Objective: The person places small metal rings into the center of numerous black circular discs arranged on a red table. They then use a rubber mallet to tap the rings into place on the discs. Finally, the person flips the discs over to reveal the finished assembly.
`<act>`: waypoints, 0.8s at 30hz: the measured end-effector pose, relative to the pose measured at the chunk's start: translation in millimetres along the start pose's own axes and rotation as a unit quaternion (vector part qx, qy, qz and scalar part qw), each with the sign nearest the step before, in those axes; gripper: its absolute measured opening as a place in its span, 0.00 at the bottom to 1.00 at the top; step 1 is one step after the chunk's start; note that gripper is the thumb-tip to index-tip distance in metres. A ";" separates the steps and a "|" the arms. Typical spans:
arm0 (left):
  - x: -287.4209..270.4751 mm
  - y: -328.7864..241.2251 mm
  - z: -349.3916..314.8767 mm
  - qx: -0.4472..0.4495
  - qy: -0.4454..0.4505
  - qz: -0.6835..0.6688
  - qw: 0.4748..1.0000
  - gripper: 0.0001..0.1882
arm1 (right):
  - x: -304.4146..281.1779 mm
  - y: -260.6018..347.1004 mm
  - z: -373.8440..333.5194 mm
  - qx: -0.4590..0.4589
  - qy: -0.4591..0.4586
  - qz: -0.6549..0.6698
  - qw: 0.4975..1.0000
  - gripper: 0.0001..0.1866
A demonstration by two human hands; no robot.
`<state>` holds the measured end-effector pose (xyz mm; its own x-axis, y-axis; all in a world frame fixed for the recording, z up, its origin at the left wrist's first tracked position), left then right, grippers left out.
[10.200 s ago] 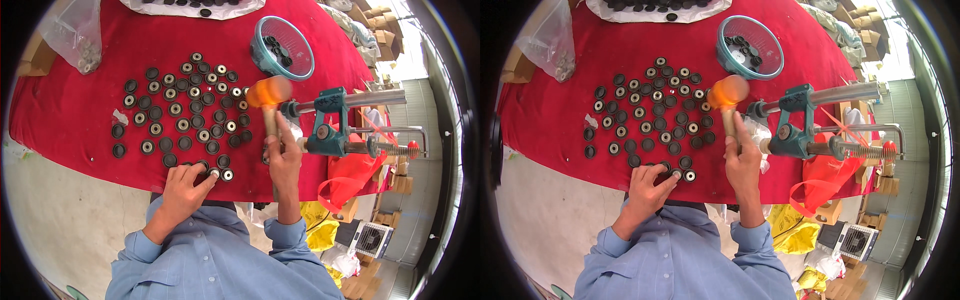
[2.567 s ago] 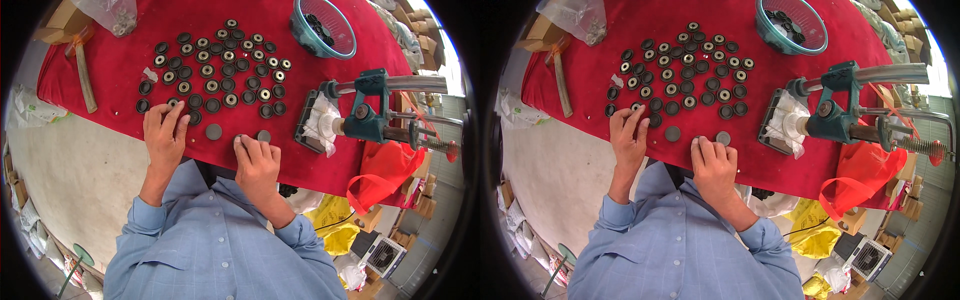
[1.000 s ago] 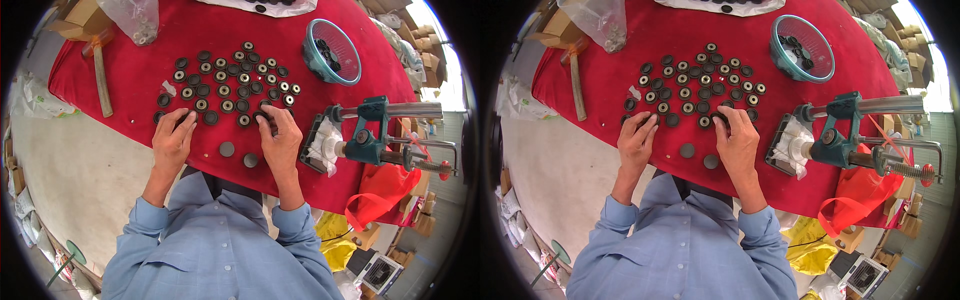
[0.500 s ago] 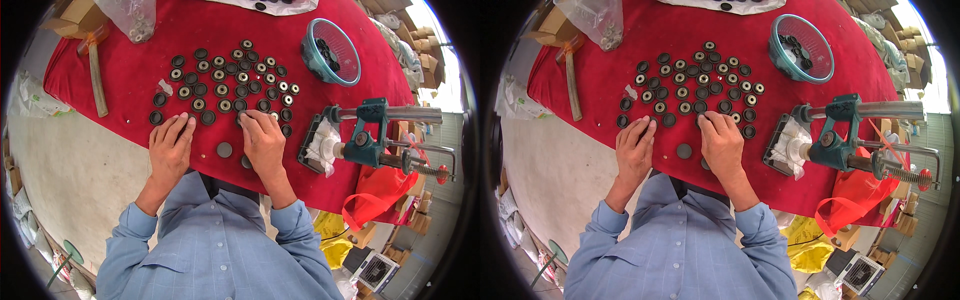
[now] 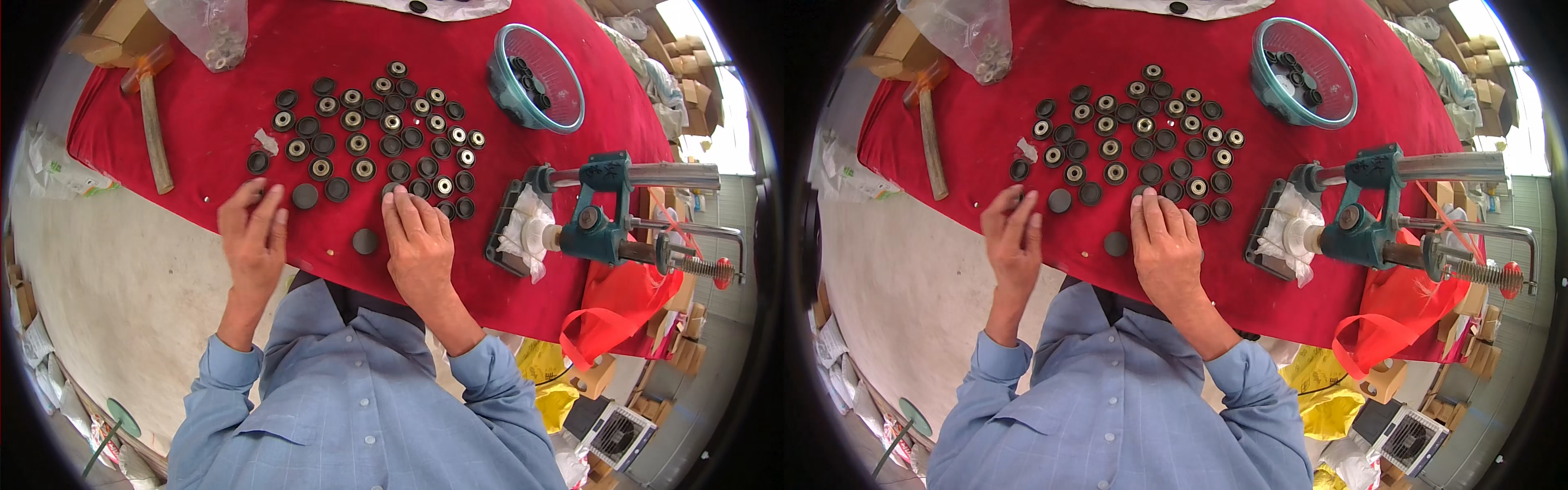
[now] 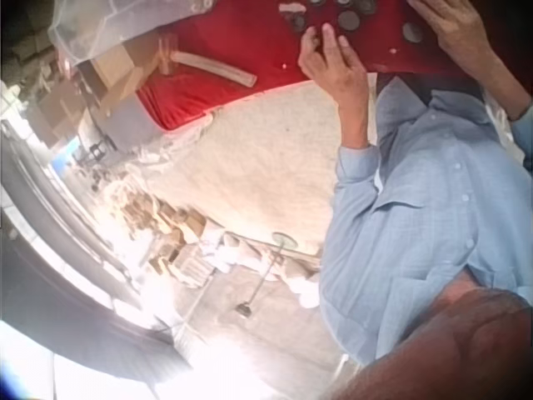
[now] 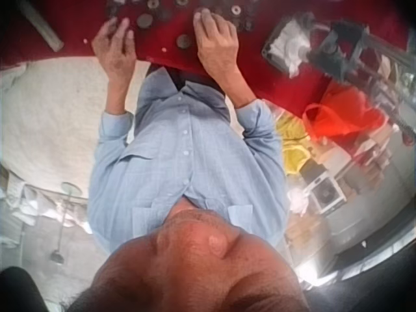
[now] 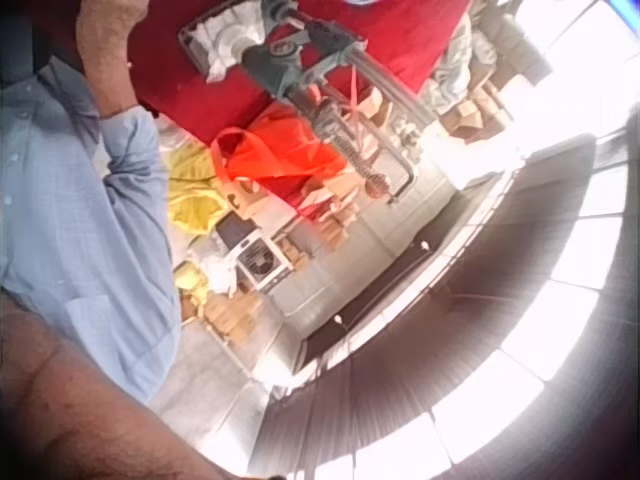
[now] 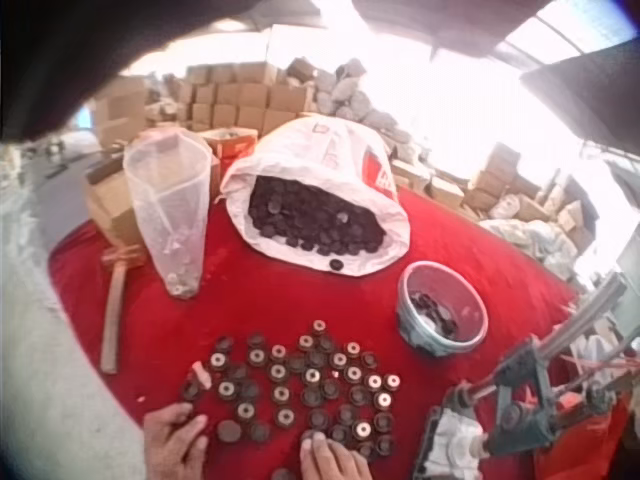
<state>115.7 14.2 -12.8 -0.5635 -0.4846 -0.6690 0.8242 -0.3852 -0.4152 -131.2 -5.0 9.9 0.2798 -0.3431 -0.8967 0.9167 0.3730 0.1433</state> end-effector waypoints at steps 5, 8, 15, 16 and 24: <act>-11.1 25.4 4.1 -0.059 0.014 0.057 0.997 0.17 | -3.6 -0.1 1.0 0.005 0.009 -0.003 1.000 0.22; -9.8 31.7 1.8 -0.055 0.010 0.021 0.998 0.17 | -4.2 -4.7 1.7 0.023 0.010 0.039 0.999 0.20; -16.8 27.0 18.7 -0.175 0.002 -0.113 0.978 0.16 | -17.6 -16.2 14.9 0.121 -0.008 0.226 0.967 0.18; -15.0 29.3 19.3 -0.172 -0.005 -0.136 0.976 0.16 | -16.4 -9.0 20.1 0.114 0.007 0.247 0.962 0.18; 4.2 -3.7 58.5 -0.069 -0.013 -0.149 0.986 0.17 | 26.4 33.1 55.2 0.047 0.095 0.136 0.985 0.18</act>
<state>106.9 -32.3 22.0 -0.7821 -0.3857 -0.4894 0.6201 -0.4047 -0.6721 -77.7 -49.3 14.0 0.4685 -0.0697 -0.8807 0.8401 0.3435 0.4197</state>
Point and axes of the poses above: each hand's wrist, its own z-axis towards the middle knuckle, its own x-axis out of the palm, y = z × x, the point moved 2 cm from there along z, towards the middle knuckle, and after that the axes turned 9 degrees about x, right-handed, at the moved point
